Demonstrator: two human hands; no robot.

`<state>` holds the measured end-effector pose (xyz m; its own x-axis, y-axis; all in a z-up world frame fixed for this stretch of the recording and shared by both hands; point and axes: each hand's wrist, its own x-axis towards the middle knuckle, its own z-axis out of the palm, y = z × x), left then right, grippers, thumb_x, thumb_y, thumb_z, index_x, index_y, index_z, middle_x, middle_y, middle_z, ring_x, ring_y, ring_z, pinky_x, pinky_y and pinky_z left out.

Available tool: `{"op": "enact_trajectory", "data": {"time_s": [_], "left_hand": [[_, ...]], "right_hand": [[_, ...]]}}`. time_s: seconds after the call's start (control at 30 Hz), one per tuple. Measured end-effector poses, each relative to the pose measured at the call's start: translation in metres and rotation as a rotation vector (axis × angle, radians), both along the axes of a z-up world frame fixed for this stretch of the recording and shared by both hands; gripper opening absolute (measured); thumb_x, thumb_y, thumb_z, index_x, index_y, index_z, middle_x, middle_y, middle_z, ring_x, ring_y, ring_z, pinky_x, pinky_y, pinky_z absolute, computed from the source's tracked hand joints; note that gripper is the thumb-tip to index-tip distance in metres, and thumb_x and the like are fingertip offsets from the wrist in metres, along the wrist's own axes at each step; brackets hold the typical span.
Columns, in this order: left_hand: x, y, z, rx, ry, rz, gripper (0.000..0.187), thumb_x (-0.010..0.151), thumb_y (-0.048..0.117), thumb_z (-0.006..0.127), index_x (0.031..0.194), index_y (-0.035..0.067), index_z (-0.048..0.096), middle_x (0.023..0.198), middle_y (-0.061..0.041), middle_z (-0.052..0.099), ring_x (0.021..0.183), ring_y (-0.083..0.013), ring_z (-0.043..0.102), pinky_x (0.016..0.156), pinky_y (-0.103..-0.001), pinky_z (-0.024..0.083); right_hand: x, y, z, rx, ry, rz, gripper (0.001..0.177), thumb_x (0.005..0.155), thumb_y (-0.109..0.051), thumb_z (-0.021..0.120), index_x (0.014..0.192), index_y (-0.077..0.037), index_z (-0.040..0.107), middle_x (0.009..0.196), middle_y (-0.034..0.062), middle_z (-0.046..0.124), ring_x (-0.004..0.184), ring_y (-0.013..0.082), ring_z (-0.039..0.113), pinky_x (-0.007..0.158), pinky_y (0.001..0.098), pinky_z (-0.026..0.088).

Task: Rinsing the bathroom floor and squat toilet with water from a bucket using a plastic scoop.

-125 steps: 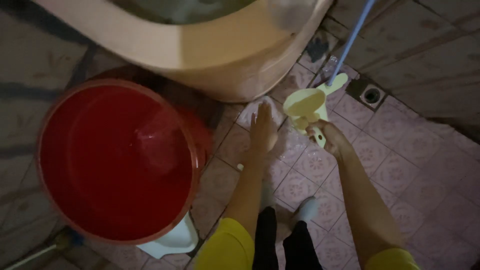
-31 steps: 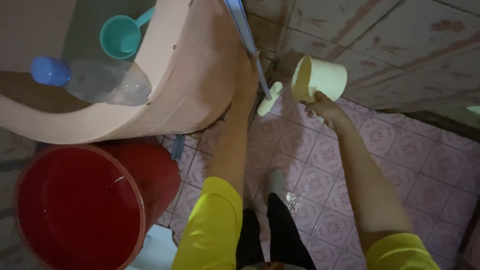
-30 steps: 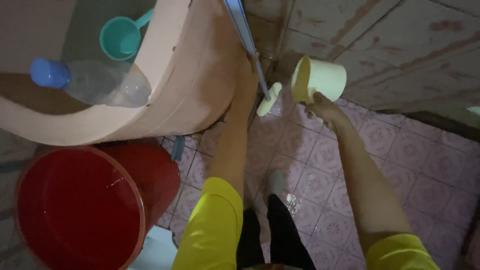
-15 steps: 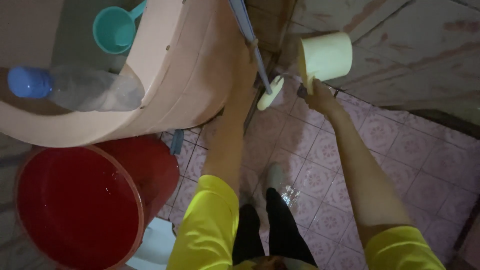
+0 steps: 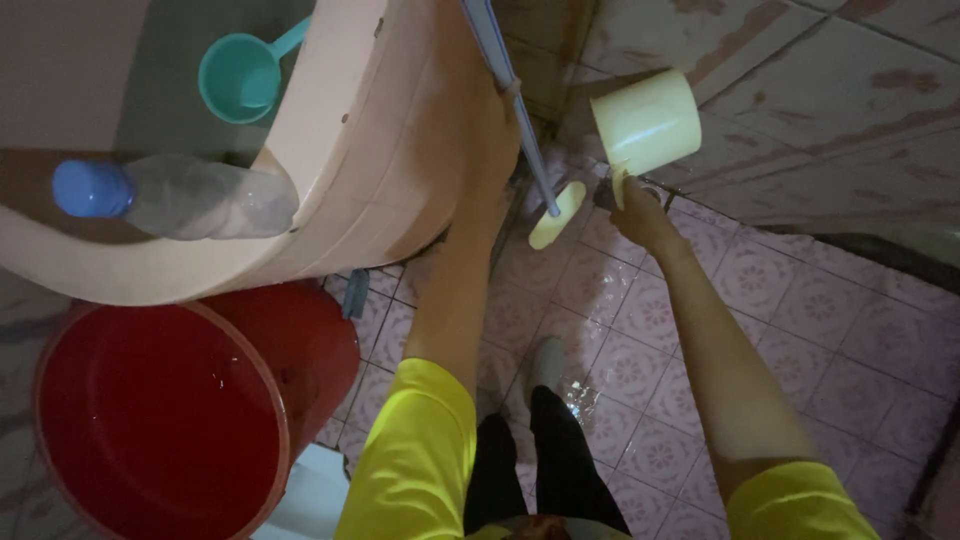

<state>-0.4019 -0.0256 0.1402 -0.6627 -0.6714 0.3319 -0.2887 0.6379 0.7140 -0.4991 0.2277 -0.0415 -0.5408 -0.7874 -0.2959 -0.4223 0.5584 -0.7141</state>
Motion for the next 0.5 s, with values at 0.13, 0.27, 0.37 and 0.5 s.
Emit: {"op": "enact_trajectory", "data": {"time_s": [0.13,0.27,0.37,0.5], "left_hand": [[-0.001,0.001,-0.013,-0.034,-0.039,0.021,0.028,0.108,0.027,0.055,0.103,0.001,0.063,0.080,-0.013,0.063,0.071,-0.0278,0.062,0.068,-0.042,0.048],[-0.003,-0.001,-0.023,-0.090,-0.101,0.061,0.029,0.108,0.028,0.055,0.101,0.001,0.065,0.080,-0.013,0.065,0.071,-0.0288,0.063,0.069,-0.043,0.049],[-0.005,-0.003,-0.028,-0.128,-0.144,0.087,0.030,0.108,0.028,0.055,0.101,0.002,0.067,0.080,-0.013,0.067,0.072,-0.0295,0.063,0.069,-0.043,0.049],[-0.009,-0.013,-0.024,-0.176,-0.194,0.123,0.031,0.108,0.029,0.055,0.100,0.002,0.068,0.080,-0.014,0.069,0.072,-0.0303,0.064,0.069,-0.043,0.049]], "right_hand": [[-0.003,-0.001,0.020,0.007,0.040,-0.018,0.046,0.080,-0.003,0.078,0.115,0.003,0.049,0.103,0.0313,0.064,0.097,0.0442,0.064,0.076,0.0494,0.051],[-0.003,-0.004,0.062,0.077,-0.261,-0.091,0.041,0.086,-0.002,0.065,0.122,0.002,0.046,0.102,0.0264,0.066,0.090,0.0370,0.069,0.071,0.0473,0.053],[-0.003,-0.008,0.064,0.084,-0.239,-0.077,0.046,0.087,-0.004,0.066,0.127,0.000,0.044,0.102,0.0254,0.065,0.090,0.0371,0.068,0.070,0.0461,0.053],[-0.006,-0.010,0.050,0.086,-0.241,-0.032,0.048,0.085,-0.003,0.065,0.128,-0.001,0.044,0.102,0.0241,0.066,0.091,0.0364,0.069,0.070,0.0464,0.055]]}}
